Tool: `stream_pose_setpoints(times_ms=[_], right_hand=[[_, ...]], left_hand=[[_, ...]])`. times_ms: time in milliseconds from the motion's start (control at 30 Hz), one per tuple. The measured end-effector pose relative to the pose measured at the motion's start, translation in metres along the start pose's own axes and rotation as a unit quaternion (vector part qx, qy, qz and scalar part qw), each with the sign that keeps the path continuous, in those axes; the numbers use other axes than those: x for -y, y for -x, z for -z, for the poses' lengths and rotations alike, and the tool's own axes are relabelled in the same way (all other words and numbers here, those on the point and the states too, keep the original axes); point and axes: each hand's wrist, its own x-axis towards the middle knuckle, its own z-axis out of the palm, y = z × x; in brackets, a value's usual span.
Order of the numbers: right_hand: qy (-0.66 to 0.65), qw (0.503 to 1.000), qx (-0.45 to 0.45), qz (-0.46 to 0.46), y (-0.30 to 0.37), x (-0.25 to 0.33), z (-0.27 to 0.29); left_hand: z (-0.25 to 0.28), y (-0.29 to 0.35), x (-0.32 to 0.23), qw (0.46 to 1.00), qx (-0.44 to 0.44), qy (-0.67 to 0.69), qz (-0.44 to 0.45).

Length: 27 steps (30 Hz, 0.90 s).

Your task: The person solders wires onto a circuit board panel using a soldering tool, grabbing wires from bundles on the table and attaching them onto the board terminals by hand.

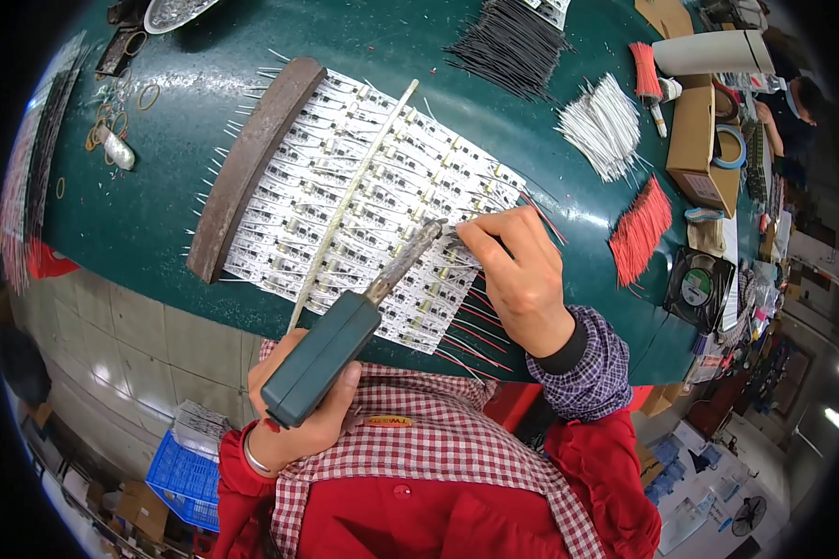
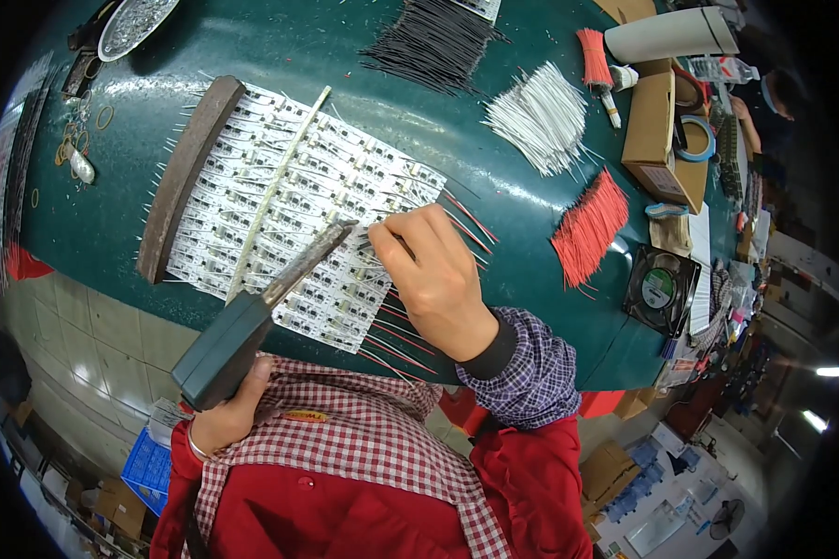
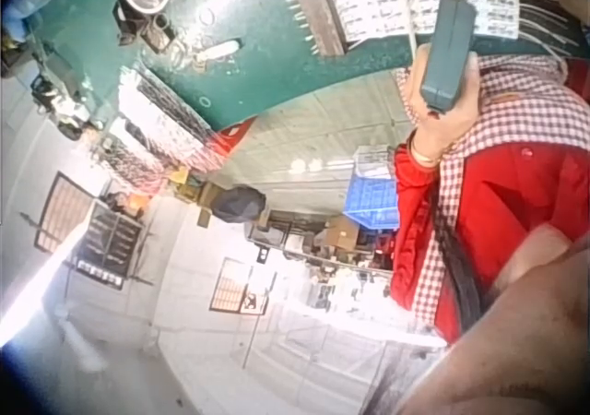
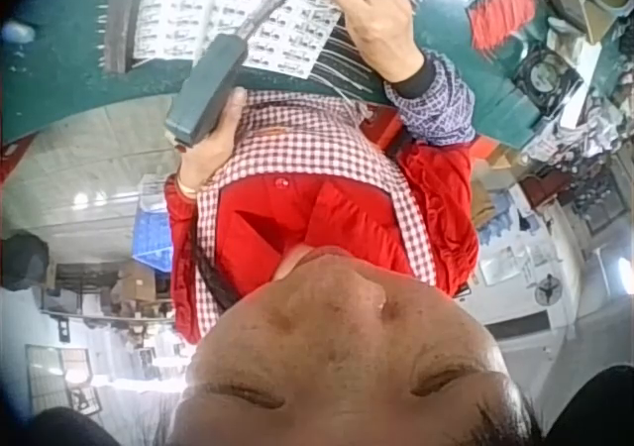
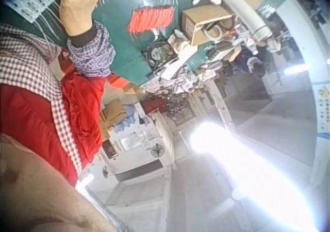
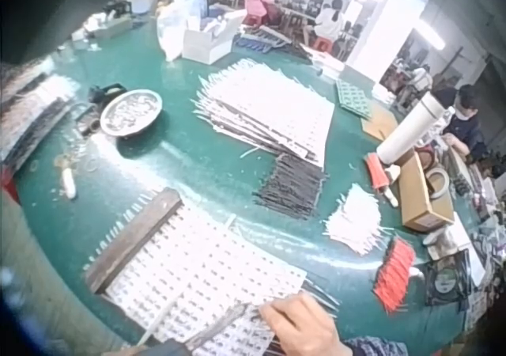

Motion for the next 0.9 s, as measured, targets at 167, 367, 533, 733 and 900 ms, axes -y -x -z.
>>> stream_pose_setpoints(times_ms=[167,367,533,733,900], right_hand=[[0.005,1.000,0.001,-0.004,0.000,0.001,0.001],[-0.002,0.999,-0.035,0.005,-0.001,0.007,0.004],[-0.025,0.999,-0.046,0.007,0.006,0.011,-0.002],[-0.018,1.000,-0.024,-0.008,0.008,0.013,-0.003],[-0.010,1.000,-0.017,-0.014,0.009,0.013,-0.005]], left_hand=[[0.003,0.012,0.006,0.999,-0.021,0.020,0.035],[0.002,0.015,0.005,0.998,-0.035,0.028,0.034],[0.001,0.019,0.008,0.999,-0.040,0.011,0.012],[0.001,0.015,0.000,0.999,-0.031,0.008,0.003],[0.001,0.015,-0.001,1.000,-0.025,0.005,-0.001]])
